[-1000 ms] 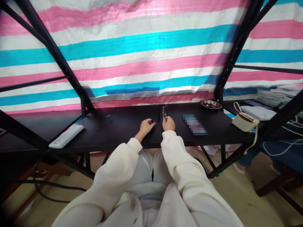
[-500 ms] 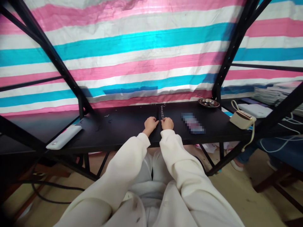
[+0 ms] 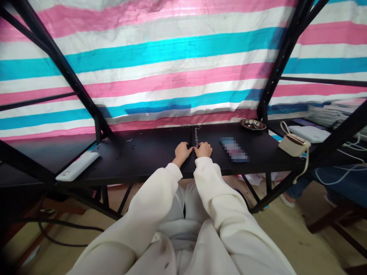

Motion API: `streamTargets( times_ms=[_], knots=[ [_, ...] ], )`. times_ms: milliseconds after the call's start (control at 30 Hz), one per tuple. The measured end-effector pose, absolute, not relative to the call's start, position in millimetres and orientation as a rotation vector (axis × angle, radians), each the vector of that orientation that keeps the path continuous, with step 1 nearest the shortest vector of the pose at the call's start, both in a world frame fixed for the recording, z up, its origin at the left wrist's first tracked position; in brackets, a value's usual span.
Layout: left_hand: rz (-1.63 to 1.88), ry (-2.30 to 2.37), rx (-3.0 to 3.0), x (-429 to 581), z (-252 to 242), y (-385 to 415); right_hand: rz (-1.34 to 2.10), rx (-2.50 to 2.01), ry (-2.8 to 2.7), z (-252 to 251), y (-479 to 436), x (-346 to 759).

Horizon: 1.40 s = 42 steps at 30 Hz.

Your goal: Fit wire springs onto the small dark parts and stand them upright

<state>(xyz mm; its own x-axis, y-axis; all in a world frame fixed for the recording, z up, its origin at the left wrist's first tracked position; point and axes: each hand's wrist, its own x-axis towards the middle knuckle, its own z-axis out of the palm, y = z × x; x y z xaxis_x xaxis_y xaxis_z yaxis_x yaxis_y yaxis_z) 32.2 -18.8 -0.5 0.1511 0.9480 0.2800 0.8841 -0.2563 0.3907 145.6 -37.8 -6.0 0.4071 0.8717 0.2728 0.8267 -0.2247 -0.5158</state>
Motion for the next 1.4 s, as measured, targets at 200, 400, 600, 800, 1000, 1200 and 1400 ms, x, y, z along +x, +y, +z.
streamTargets(
  times_ms=[200,400,600,800,1000,1200,1400],
  knots=[
    [0.807,1.754,2.226,29.0,-1.0,-19.2,0.113,-2.077,-1.438,-6.1,-36.9,146.0],
    [0.88,1.707,2.153,27.5,2.5,-24.6,0.101,-2.072,-1.444,-6.5,-36.7,146.2],
    [0.989,1.603,2.228,27.7,3.9,-29.4,0.073,-2.044,-1.447,-8.6,-36.3,146.4],
    [1.065,1.598,2.207,28.1,3.2,-30.9,0.072,-2.032,-1.456,-7.2,-37.3,145.5],
    [1.298,1.523,1.988,25.0,-4.0,-19.6,0.128,-2.038,-1.509,-3.5,-38.3,144.1],
    [1.538,1.303,1.44,19.9,-8.6,-4.9,0.137,-1.92,-1.638,-2.7,-37.8,141.5],
    [1.547,1.094,1.178,18.5,-1.4,-10.7,0.127,-1.815,-1.815,-5.0,-36.2,140.1]
  ],
)
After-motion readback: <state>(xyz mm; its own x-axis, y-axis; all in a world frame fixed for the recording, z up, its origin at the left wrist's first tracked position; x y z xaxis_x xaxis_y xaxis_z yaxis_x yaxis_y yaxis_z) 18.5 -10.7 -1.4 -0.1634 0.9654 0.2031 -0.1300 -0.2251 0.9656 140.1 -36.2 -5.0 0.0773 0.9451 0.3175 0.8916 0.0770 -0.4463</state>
